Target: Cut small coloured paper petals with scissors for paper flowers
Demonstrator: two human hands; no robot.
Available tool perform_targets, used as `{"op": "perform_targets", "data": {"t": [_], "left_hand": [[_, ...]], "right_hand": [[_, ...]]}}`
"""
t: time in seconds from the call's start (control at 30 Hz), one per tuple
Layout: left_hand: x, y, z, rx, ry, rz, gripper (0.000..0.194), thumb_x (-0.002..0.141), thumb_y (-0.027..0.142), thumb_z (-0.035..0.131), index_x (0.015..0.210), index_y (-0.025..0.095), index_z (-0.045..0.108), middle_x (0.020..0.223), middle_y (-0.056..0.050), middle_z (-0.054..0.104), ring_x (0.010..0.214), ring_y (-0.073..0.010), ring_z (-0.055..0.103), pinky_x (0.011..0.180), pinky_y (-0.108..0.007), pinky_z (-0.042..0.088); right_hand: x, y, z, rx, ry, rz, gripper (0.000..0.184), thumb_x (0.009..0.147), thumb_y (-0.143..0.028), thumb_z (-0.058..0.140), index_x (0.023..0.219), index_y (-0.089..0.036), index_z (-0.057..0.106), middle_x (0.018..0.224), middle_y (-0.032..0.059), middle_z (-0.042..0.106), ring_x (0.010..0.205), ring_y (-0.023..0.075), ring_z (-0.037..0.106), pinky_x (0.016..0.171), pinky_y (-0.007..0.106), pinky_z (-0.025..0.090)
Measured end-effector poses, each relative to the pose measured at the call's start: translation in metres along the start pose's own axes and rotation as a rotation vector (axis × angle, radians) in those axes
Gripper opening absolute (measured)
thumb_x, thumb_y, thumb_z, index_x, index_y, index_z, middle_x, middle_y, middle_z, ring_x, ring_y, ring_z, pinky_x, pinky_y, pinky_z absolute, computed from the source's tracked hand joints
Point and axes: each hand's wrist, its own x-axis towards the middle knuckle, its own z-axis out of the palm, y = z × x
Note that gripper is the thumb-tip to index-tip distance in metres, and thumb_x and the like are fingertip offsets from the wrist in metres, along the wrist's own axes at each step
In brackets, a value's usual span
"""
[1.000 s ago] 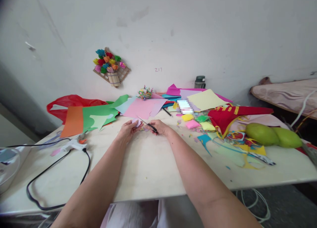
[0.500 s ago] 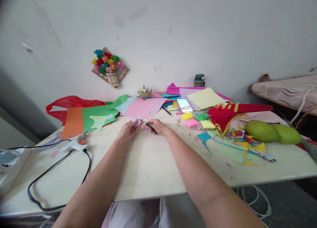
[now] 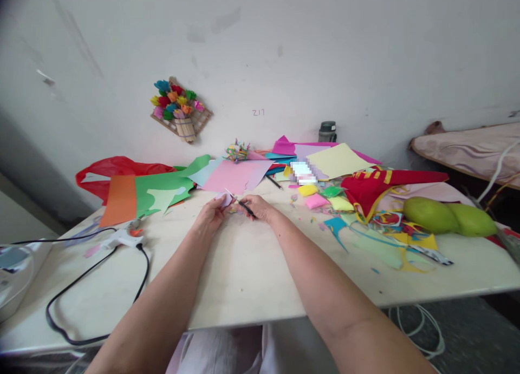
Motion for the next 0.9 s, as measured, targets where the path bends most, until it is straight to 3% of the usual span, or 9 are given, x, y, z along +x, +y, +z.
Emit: {"op": "perform_targets", "data": {"t": [0.9], "left_hand": [[0.0014,0.0001,-0.0015,-0.008,0.006,0.002,0.008,0.073,0.002,0.057,0.074,0.008,0.062,0.073,-0.008,0.066,0.069,-0.0152,0.064,0.061,-0.023,0.055]], "right_hand": [[-0.0019,-0.0028,0.0024,-0.023,0.028,-0.028,0.022,0.069,-0.032,0.065,0.079,-0.015,0.055,0.045,-0.0079,0.047,0.031,0.0041,0.036,0.032,0.016,0.026]]}}
